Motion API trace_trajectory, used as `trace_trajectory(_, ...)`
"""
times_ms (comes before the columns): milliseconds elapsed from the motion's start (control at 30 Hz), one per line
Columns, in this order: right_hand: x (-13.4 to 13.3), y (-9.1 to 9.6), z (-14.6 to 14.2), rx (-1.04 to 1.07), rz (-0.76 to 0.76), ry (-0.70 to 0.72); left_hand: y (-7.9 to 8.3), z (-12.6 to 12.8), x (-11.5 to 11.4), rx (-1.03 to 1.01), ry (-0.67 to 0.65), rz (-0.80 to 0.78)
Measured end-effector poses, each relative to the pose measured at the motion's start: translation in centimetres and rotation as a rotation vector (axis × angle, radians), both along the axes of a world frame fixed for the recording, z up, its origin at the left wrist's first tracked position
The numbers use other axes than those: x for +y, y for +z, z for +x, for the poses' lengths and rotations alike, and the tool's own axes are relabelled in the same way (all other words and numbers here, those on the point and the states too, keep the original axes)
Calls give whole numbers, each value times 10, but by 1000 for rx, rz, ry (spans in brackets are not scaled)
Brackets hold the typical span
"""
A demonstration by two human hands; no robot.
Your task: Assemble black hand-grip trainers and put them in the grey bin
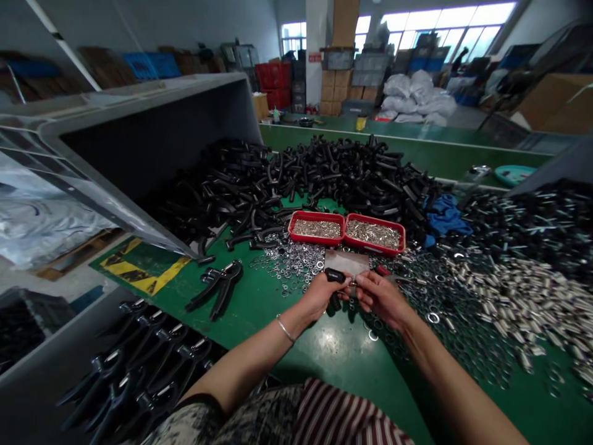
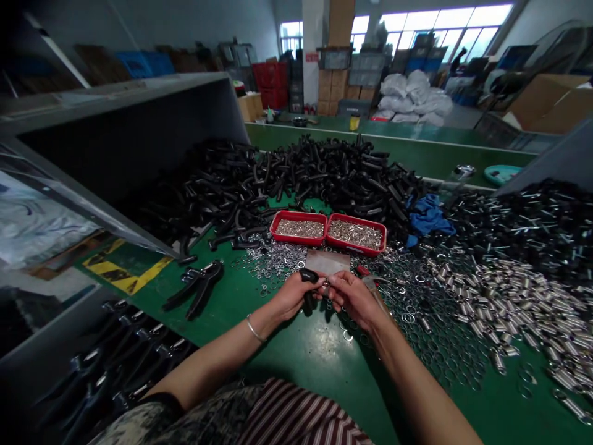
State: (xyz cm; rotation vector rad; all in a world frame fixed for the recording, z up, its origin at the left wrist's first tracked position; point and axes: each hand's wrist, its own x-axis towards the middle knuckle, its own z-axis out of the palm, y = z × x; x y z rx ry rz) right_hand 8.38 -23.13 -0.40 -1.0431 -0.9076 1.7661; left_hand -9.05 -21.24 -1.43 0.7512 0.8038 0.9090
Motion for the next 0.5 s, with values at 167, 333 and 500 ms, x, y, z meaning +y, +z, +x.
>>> trace_trajectory(167, 13, -8, 7, 126, -101, 31, -6, 0, 4, -31, 1, -18)
trace_trajectory(333, 20, -14, 13, 220, -219, 25, -11, 0, 10, 51, 30, 130)
trace_trajectory(500, 21, -11, 16, 9, -136, -56, -15, 6, 17, 194, -18, 198)
